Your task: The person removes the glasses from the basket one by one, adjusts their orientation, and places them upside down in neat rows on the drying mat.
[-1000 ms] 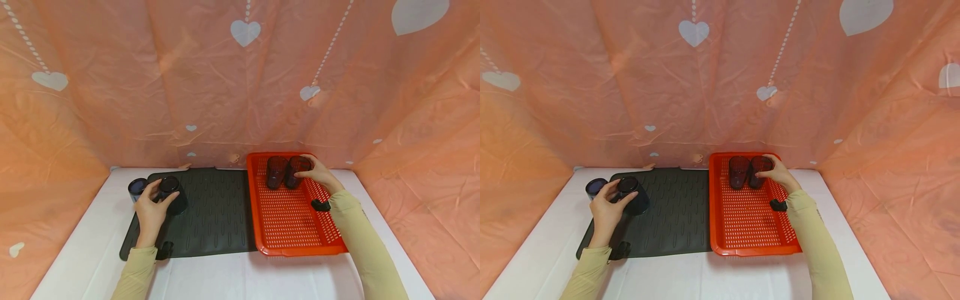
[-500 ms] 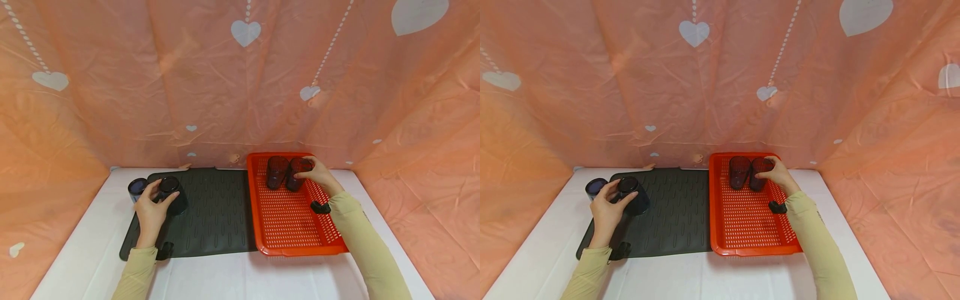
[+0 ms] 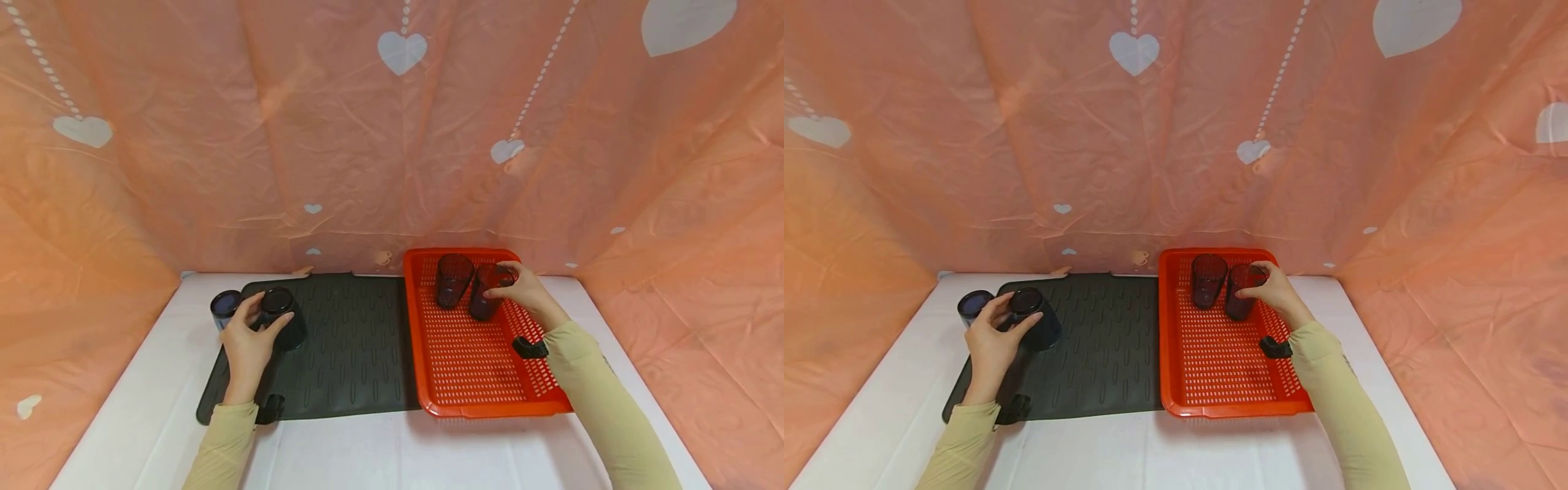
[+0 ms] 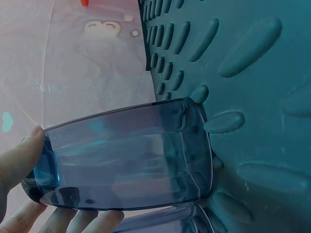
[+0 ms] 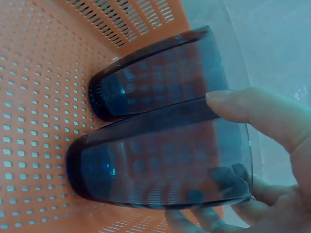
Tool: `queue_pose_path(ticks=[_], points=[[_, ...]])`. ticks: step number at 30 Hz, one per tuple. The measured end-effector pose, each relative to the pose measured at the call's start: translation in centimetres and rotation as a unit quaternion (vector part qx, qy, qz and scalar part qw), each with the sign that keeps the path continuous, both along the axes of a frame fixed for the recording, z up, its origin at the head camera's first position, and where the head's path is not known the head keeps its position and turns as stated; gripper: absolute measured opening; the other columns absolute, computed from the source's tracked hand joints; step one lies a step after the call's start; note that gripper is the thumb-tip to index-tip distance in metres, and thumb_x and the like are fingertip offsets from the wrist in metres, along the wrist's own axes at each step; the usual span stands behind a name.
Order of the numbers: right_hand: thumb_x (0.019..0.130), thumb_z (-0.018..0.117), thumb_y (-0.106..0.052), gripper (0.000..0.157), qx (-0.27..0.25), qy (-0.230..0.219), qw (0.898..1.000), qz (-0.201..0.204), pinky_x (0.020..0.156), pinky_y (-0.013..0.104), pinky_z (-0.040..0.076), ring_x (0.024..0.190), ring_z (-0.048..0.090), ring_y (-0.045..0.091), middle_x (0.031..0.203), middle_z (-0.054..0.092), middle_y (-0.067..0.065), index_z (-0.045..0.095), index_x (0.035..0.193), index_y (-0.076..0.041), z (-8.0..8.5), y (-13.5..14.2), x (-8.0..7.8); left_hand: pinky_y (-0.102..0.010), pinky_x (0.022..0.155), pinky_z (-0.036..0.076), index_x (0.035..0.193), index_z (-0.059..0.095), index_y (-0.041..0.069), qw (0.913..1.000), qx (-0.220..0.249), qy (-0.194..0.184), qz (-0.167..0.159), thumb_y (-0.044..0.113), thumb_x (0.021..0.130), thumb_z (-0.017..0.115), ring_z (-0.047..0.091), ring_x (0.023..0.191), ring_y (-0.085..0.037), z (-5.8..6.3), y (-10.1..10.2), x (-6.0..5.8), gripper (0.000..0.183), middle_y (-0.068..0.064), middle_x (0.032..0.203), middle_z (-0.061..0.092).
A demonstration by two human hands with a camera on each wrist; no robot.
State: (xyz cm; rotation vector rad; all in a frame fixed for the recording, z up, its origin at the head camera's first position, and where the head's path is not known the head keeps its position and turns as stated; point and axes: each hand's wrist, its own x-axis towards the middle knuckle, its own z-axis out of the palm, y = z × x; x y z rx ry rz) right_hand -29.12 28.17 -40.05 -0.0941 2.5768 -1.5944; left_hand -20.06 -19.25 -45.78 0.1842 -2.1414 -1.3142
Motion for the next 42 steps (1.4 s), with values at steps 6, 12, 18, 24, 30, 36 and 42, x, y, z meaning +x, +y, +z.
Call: queue_pose_path(ticks=[6, 12, 18, 24, 30, 36, 42], points=[[0.076, 0.078, -0.004, 0.078, 0.001, 0.0, 1.0, 0.0, 0.077, 0.022, 0.044, 0.118, 0.042, 0.041, 0.131, 0.044, 0.032, 0.034, 0.139, 0.011, 0.3, 0.4, 0.7, -0.058, 0.081, 0.05, 0.126, 0.06, 0.004, 1.0, 0.003, -0.007, 0.0, 0.014, 0.073, 0.085, 0.058, 0.103, -0.036, 0.0, 0.0, 0.0, 0.06, -0.021, 0.116, 0.061], [0.077, 0.078, -0.006, 0.077, 0.001, -0.006, 1.0, -0.001, 0.072, 0.021, 0.048, 0.104, 0.052, 0.032, 0.126, 0.047, 0.032, 0.035, 0.139, 0.01, 0.4, 0.8, 1.1, -0.057, 0.081, 0.05, 0.126, 0.06, 0.004, 0.9999, 0.003, -0.01, -0.002, 0.016, 0.073, 0.085, 0.059, 0.102, -0.035, 0.1, 0.0, -0.1, 0.06, -0.02, 0.115, 0.061], [0.076, 0.078, -0.004, 0.076, -0.016, -0.005, 1.0, -0.008, 0.07, 0.027, 0.051, 0.083, 0.055, 0.013, 0.123, 0.048, 0.032, 0.036, 0.138, 0.01, 0.4, 0.9, 1.3, -0.057, 0.08, 0.05, 0.126, 0.06, 0.004, 1.0, -0.003, -0.007, 0.0, 0.016, 0.073, 0.085, 0.059, 0.102, -0.035, -0.1, 0.1, -0.1, 0.06, -0.019, 0.117, 0.062], [0.077, 0.078, -0.006, 0.075, -0.015, -0.004, 1.0, -0.014, 0.068, 0.022, 0.048, 0.089, 0.051, 0.019, 0.122, 0.048, 0.028, 0.037, 0.138, 0.008, 1.2, 0.7, 1.9, -0.057, 0.08, 0.05, 0.126, 0.06, 0.004, 1.0, -0.004, -0.004, -0.001, 0.016, 0.073, 0.085, 0.058, 0.103, -0.036, 0.0, 0.1, -0.1, 0.06, -0.018, 0.119, 0.062], [0.079, 0.078, -0.008, 0.076, -0.024, -0.001, 1.0, -0.021, 0.065, 0.024, 0.049, 0.085, 0.049, 0.012, 0.127, 0.045, 0.022, 0.036, 0.14, 0.005, 1.6, 0.9, 2.2, -0.058, 0.082, 0.049, 0.126, 0.06, 0.004, 1.0, 0.004, -0.006, -0.003, 0.015, 0.073, 0.085, 0.058, 0.104, -0.036, 0.0, -0.1, 0.0, 0.059, -0.018, 0.119, 0.061], [0.082, 0.076, -0.009, 0.074, -0.071, -0.01, 0.997, -0.029, 0.063, 0.023, 0.049, 0.076, 0.05, 0.006, 0.135, 0.04, 0.017, 0.035, 0.142, 0.003, 2.6, 0.8, 3.1, -0.057, 0.081, 0.05, 0.125, 0.06, 0.004, 1.0, -0.001, -0.007, 0.0, 0.014, 0.072, 0.085, 0.058, 0.104, -0.035, 0.0, -0.3, 0.0, 0.059, -0.018, 0.119, 0.061], [0.084, 0.073, -0.008, 0.071, -0.104, -0.007, 0.994, -0.035, 0.064, 0.021, 0.051, 0.068, 0.053, 0.002, 0.139, 0.037, 0.016, 0.033, 0.142, 0.003, 3.6, 1.0, 4.0, -0.057, 0.081, 0.05, 0.126, 0.06, 0.004, 1.0, -0.003, -0.007, -0.001, 0.015, 0.072, 0.085, 0.058, 0.104, -0.036, -0.1, -0.2, -0.2, 0.06, -0.018, 0.12, 0.061]])
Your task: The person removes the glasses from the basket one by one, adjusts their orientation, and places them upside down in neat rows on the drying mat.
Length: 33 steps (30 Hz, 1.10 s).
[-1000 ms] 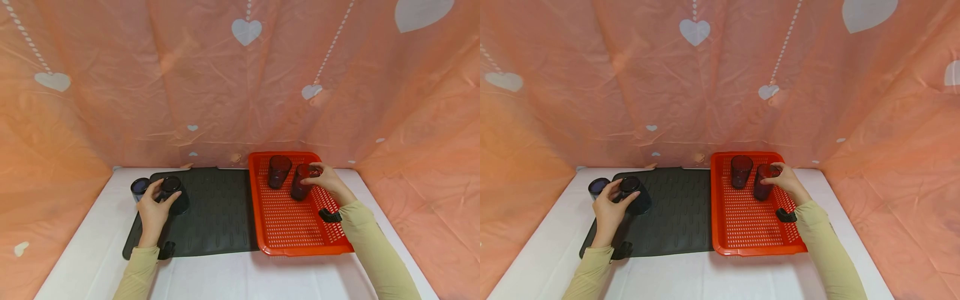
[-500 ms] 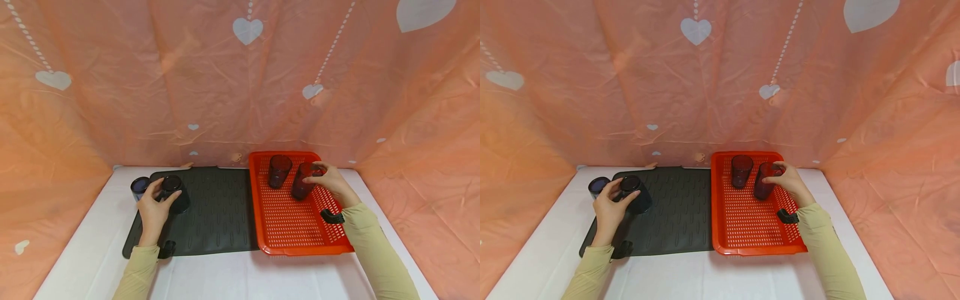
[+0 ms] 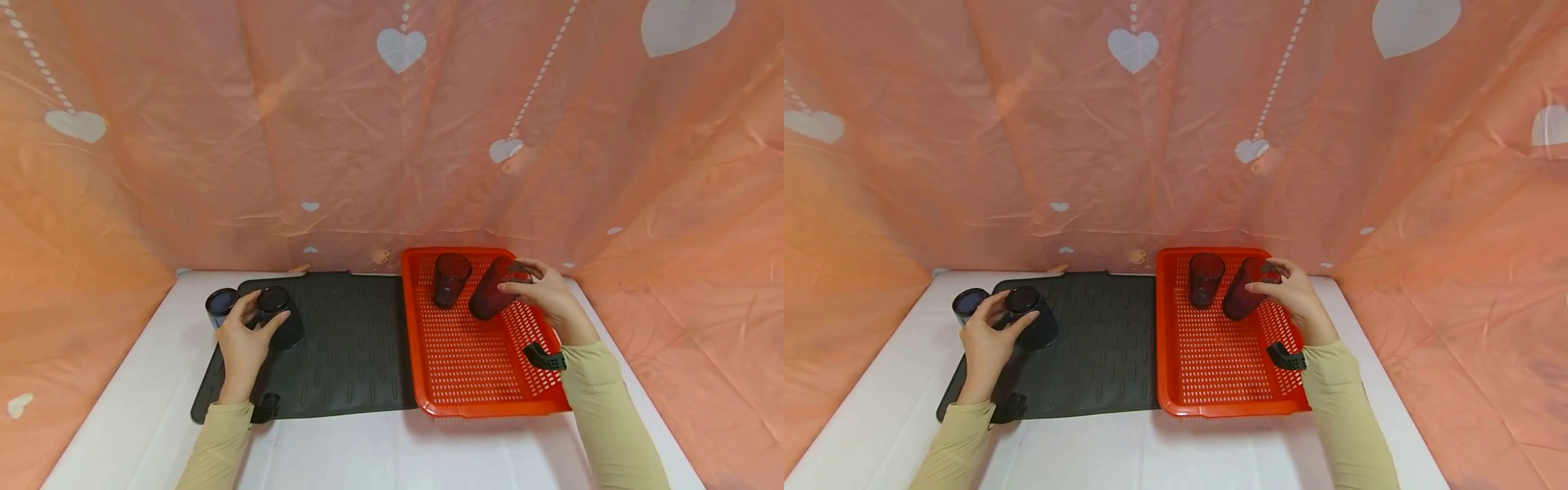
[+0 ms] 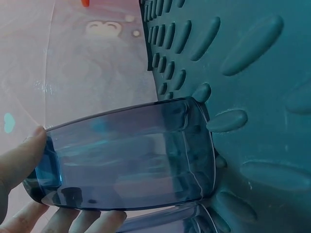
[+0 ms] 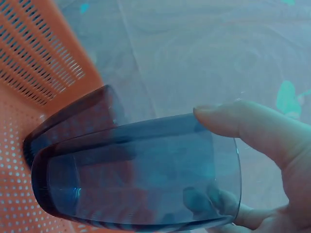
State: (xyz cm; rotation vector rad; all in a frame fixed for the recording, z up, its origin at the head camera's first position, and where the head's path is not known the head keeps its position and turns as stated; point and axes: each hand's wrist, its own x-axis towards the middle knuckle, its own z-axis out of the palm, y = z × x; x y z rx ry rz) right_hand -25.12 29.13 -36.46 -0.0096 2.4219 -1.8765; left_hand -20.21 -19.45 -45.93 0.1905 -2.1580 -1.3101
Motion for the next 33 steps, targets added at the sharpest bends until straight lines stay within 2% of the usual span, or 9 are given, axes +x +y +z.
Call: queue_pose_path(ticks=[6, 11, 16, 22, 29, 33], points=[[0.086, 0.071, -0.006, 0.071, -0.025, 0.01, 1.0, -0.002, 0.064, 0.021, 0.053, 0.077, 0.06, 0.003, 0.13, 0.044, 0.011, 0.031, 0.143, 0.005, 0.8, -0.1, 0.7, -0.058, 0.082, 0.049, 0.127, 0.059, 0.003, 1.0, 0.002, 0.0, -0.003, 0.013, 0.073, 0.085, 0.057, 0.105, -0.037, 0.2, 0.1, 0.1, 0.061, -0.02, 0.119, 0.06], [0.086, 0.071, -0.006, 0.069, -0.049, 0.008, 0.999, -0.003, 0.065, 0.023, 0.054, 0.079, 0.061, 0.006, 0.123, 0.047, 0.006, 0.031, 0.142, 0.005, 1.4, -0.2, 0.9, -0.059, 0.083, 0.049, 0.127, 0.059, 0.003, 1.0, 0.006, -0.002, -0.005, 0.013, 0.073, 0.085, 0.057, 0.106, -0.037, 0.2, 0.1, 0.1, 0.061, -0.021, 0.119, 0.06], [0.087, 0.07, -0.006, 0.062, -0.071, 0.002, 0.997, -0.006, 0.068, 0.025, 0.054, 0.078, 0.06, 0.006, 0.122, 0.046, 0.009, 0.034, 0.137, 0.003, 1.8, -0.5, 0.9, -0.06, 0.083, 0.048, 0.127, 0.058, 0.002, 0.9999, 0.012, -0.004, -0.009, 0.012, 0.073, 0.084, 0.056, 0.106, -0.038, 0.4, 0.3, 0.2, 0.061, -0.022, 0.119, 0.059], [0.088, 0.07, -0.008, 0.059, -0.096, -0.009, 0.995, -0.001, 0.071, 0.028, 0.055, 0.087, 0.062, 0.007, 0.128, 0.042, 0.013, 0.035, 0.136, 0.001, 2.3, -0.9, 0.8, -0.061, 0.083, 0.047, 0.128, 0.058, 0.001, 0.9999, 0.01, -0.004, -0.009, 0.012, 0.074, 0.084, 0.056, 0.106, -0.038, 0.4, 0.3, 0.3, 0.061, -0.023, 0.118, 0.059], [0.088, 0.068, -0.002, 0.044, -0.149, 0.001, 0.989, 0.012, 0.068, 0.029, 0.055, 0.09, 0.063, 0.009, 0.109, 0.057, 0.002, 0.044, 0.125, -0.003, 2.4, -1.7, 0.6, -0.06, 0.083, 0.048, 0.127, 0.058, 0.002, 0.9999, 0.011, -0.008, -0.007, 0.012, 0.074, 0.084, 0.056, 0.105, -0.037, 0.5, 0.3, 0.3, 0.061, -0.022, 0.118, 0.059], [0.088, 0.067, -0.001, 0.042, -0.162, 0.0, 0.987, 0.016, 0.067, 0.03, 0.056, 0.091, 0.063, 0.009, 0.11, 0.057, 0.001, 0.045, 0.123, -0.005, 2.6, -2.2, 0.6, -0.059, 0.084, 0.048, 0.128, 0.058, 0.002, 0.9998, 0.013, -0.012, -0.005, 0.012, 0.074, 0.084, 0.056, 0.106, -0.037, 0.5, 0.3, 0.4, 0.061, -0.022, 0.117, 0.059]])
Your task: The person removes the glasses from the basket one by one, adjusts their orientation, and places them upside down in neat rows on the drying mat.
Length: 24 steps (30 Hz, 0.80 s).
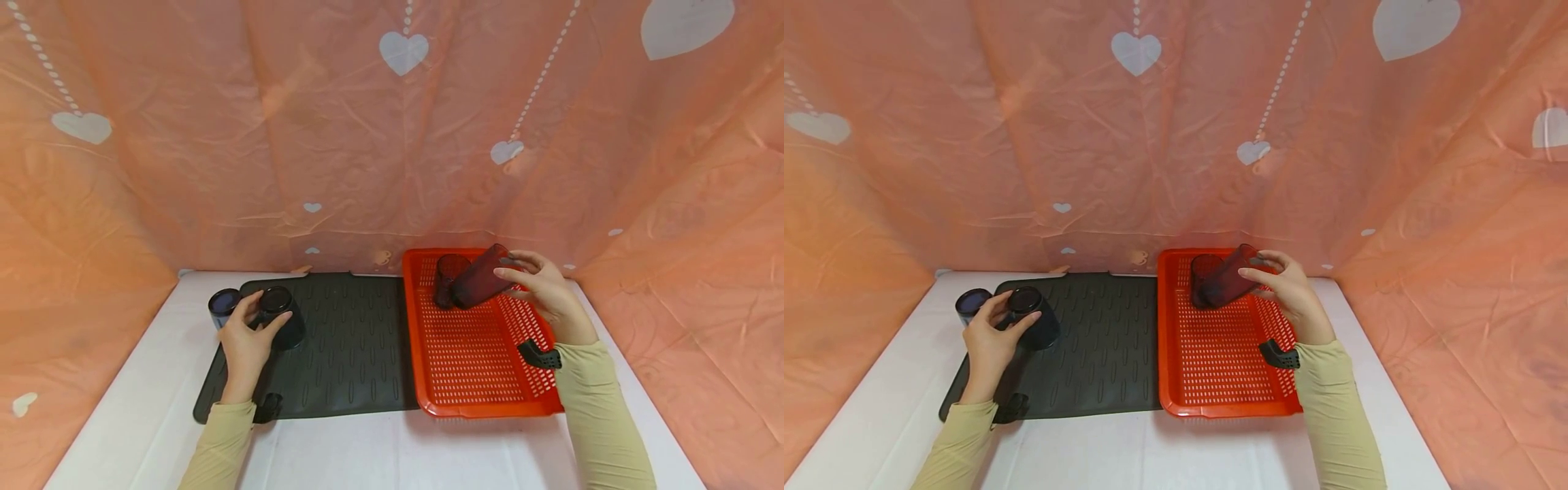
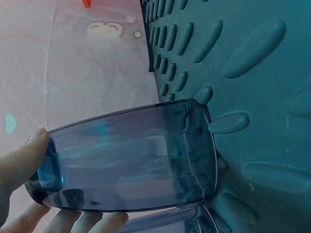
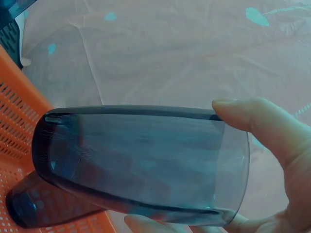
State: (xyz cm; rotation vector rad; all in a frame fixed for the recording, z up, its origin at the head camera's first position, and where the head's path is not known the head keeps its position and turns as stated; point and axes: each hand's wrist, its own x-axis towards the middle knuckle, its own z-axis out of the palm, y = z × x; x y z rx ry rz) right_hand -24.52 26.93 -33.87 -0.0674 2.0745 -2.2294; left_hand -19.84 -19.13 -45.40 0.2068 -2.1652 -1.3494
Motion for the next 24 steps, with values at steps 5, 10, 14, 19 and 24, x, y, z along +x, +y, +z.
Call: queue_pose_path(ticks=[5, 10, 14, 19, 24], points=[[0.089, 0.066, -0.002, 0.043, -0.011, -0.006, 1.0, 0.006, 0.071, 0.032, 0.056, 0.093, 0.062, 0.011, 0.115, 0.052, 0.004, 0.043, 0.124, -0.005, 0.3, -0.8, 0.1, -0.06, 0.083, 0.048, 0.127, 0.058, 0.002, 1.0, 0.0, 0.004, 0.0, 0.012, 0.074, 0.084, 0.057, 0.105, -0.037, 0.0, 0.0, 0.0, 0.06, -0.021, 0.12, 0.06], [0.089, 0.065, -0.001, 0.041, -0.028, -0.012, 1.0, 0.006, 0.073, 0.034, 0.055, 0.096, 0.06, 0.013, 0.117, 0.05, 0.005, 0.043, 0.124, -0.004, 0.4, -2.1, 0.0, -0.059, 0.084, 0.048, 0.127, 0.058, 0.002, 1.0, 0.001, 0.006, -0.002, 0.01, 0.073, 0.084, 0.056, 0.106, -0.037, 0.0, 0.1, -0.2, 0.06, -0.02, 0.121, 0.059], [0.089, 0.065, -0.002, 0.044, -0.039, -0.026, 0.999, 0.006, 0.075, 0.036, 0.055, 0.1, 0.058, 0.015, 0.121, 0.047, 0.007, 0.042, 0.127, -0.004, 0.6, -3.2, -0.2, -0.058, 0.084, 0.048, 0.127, 0.058, 0.003, 1.0, 0.005, 0.001, -0.003, 0.011, 0.074, 0.084, 0.056, 0.108, -0.037, 0.0, 0.1, -0.3, 0.06, -0.019, 0.121, 0.059], [0.09, 0.064, -0.002, 0.051, -0.035, -0.024, 0.999, 0.023, 0.078, 0.038, 0.054, 0.103, 0.057, 0.017, 0.126, 0.044, 0.01, 0.037, 0.134, 0.001, 0.8, -4.6, -0.4, -0.058, 0.086, 0.047, 0.128, 0.058, 0.004, 0.9998, 0.017, -0.012, -0.004, 0.01, 0.073, 0.084, 0.056, 0.109, -0.037, 0.0, -0.1, -0.1, 0.061, -0.02, 0.12, 0.059], [0.09, 0.063, -0.002, 0.052, -0.026, -0.018, 0.999, 0.038, 0.078, 0.037, 0.054, 0.102, 0.057, 0.018, 0.128, 0.044, 0.012, 0.037, 0.135, 0.001, 0.9, -5.8, -0.5, -0.057, 0.089, 0.046, 0.131, 0.056, 0.004, 0.9992, 0.025, -0.022, -0.022, 0.011, 0.076, 0.082, 0.054, 0.115, -0.039, 0.1, -0.5, 0.0, 0.062, -0.022, 0.124, 0.057]])
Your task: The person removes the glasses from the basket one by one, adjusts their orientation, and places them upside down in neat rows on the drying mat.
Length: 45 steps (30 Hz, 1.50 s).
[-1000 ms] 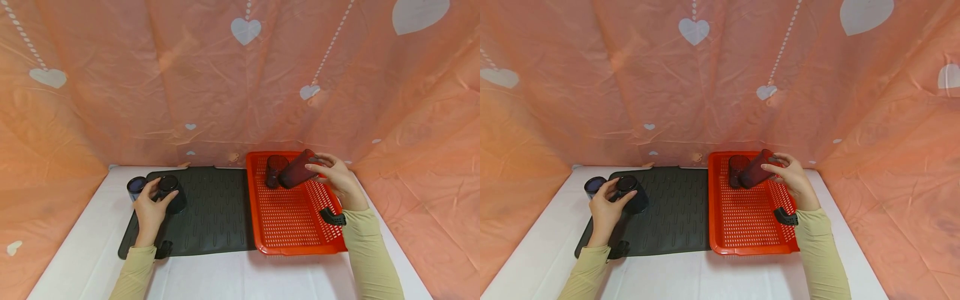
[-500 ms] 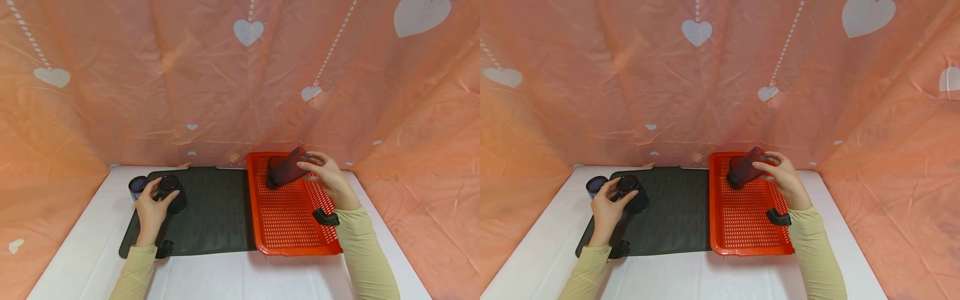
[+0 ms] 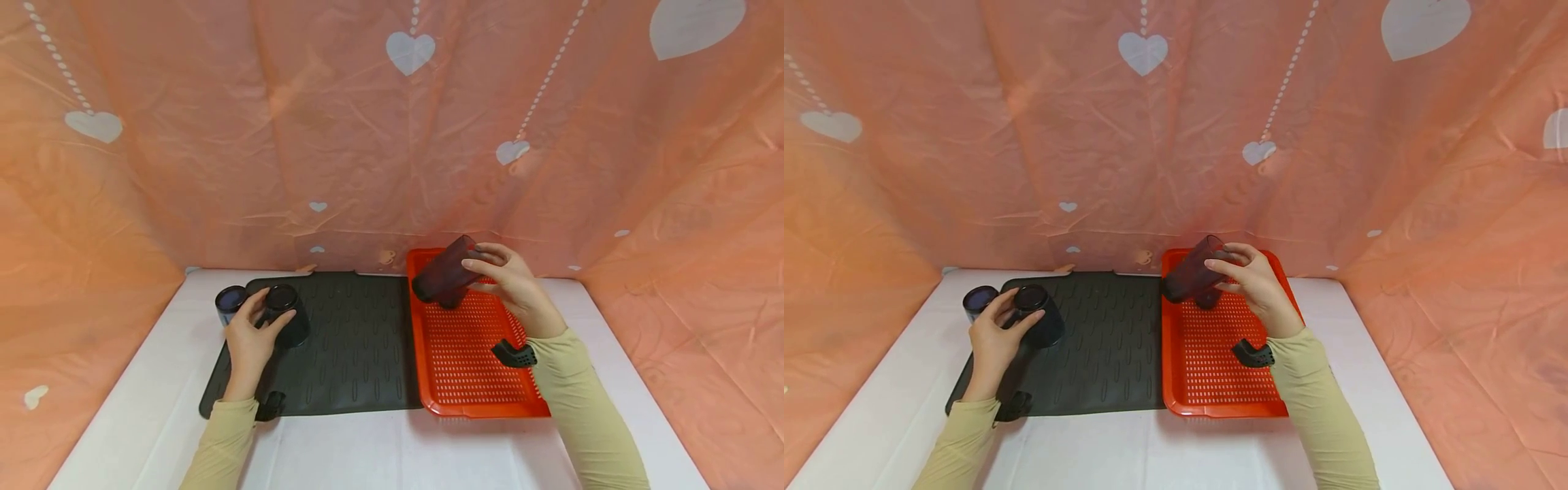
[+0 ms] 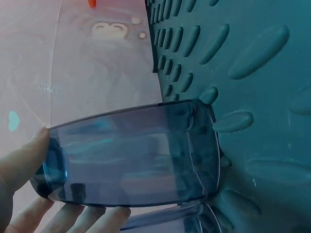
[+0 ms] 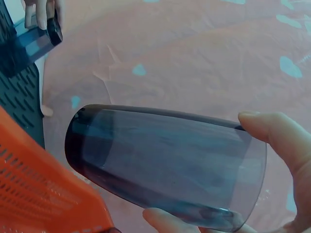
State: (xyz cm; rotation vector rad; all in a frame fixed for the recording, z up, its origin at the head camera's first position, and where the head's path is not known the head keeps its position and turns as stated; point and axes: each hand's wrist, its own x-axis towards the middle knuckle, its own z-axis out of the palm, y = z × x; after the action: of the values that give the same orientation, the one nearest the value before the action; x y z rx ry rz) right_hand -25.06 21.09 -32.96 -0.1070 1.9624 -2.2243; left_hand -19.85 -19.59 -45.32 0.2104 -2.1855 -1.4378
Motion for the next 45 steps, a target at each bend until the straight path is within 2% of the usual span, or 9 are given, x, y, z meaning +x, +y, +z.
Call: queue_pose_path(ticks=[5, 10, 22, 29, 38, 45], points=[[0.09, 0.064, -0.002, 0.053, -0.005, -0.001, 1.0, 0.006, 0.078, 0.037, 0.055, 0.102, 0.058, 0.019, 0.126, 0.047, 0.012, 0.038, 0.136, 0.001, 0.0, -1.1, -0.1, -0.05, 0.091, 0.046, 0.133, 0.056, 0.004, 0.9997, 0.008, -0.012, -0.02, 0.013, 0.079, 0.08, 0.053, 0.118, -0.037, 0.2, -0.4, -0.2, 0.06, -0.021, 0.13, 0.055], [0.09, 0.063, -0.003, 0.053, -0.005, -0.003, 1.0, 0.011, 0.076, 0.036, 0.055, 0.097, 0.059, 0.018, 0.125, 0.047, 0.012, 0.037, 0.136, 0.003, -0.2, -2.2, -0.2, -0.044, 0.092, 0.046, 0.134, 0.056, 0.006, 0.9992, 0.012, -0.029, -0.024, 0.015, 0.08, 0.079, 0.054, 0.119, -0.033, 0.2, -0.8, -0.1, 0.059, -0.017, 0.133, 0.054], [0.091, 0.062, -0.003, 0.053, -0.031, -0.017, 0.999, 0.013, 0.077, 0.038, 0.056, 0.094, 0.061, 0.019, 0.125, 0.048, 0.014, 0.036, 0.136, 0.002, -0.9, -4.2, -0.5, -0.046, 0.097, 0.043, 0.135, 0.054, 0.004, 0.9976, 0.014, -0.056, -0.039, 0.019, 0.084, 0.076, 0.051, 0.121, -0.035, 1.1, -1.1, 0.2, 0.057, -0.019, 0.135, 0.051], [0.092, 0.061, -0.003, 0.051, -0.037, -0.026, 0.999, 0.017, 0.084, 0.045, 0.053, 0.096, 0.06, 0.02, 0.125, 0.046, 0.014, 0.035, 0.136, 0.002, -1.2, -5.0, -0.4, -0.047, 0.095, 0.045, 0.134, 0.055, 0.003, 0.9981, -0.006, -0.052, -0.033, 0.018, 0.084, 0.076, 0.054, 0.117, -0.036, 1.3, -1.1, 0.3, 0.056, -0.02, 0.132, 0.054], [0.091, 0.062, -0.005, 0.051, -0.039, -0.04, 0.998, 0.015, 0.086, 0.046, 0.052, 0.098, 0.058, 0.022, 0.128, 0.046, 0.014, 0.036, 0.135, 0.002, -1.8, -6.0, -0.4, -0.05, 0.087, 0.049, 0.13, 0.058, 0.002, 0.9985, -0.041, -0.032, -0.017, 0.015, 0.083, 0.077, 0.059, 0.109, -0.037, 1.3, -0.9, 0.3, 0.053, -0.02, 0.125, 0.059], [0.09, 0.064, -0.005, 0.051, -0.057, -0.05, 0.997, 0.01, 0.092, 0.053, 0.047, 0.109, 0.054, 0.027, 0.131, 0.045, 0.015, 0.037, 0.133, 0.001, -2.0, -7.1, -0.5, -0.048, 0.084, 0.05, 0.129, 0.059, 0.001, 0.9979, -0.054, -0.034, -0.007, 0.014, 0.083, 0.076, 0.06, 0.108, -0.035, 1.6, -0.8, 0.5, 0.051, -0.019, 0.123, 0.061]])
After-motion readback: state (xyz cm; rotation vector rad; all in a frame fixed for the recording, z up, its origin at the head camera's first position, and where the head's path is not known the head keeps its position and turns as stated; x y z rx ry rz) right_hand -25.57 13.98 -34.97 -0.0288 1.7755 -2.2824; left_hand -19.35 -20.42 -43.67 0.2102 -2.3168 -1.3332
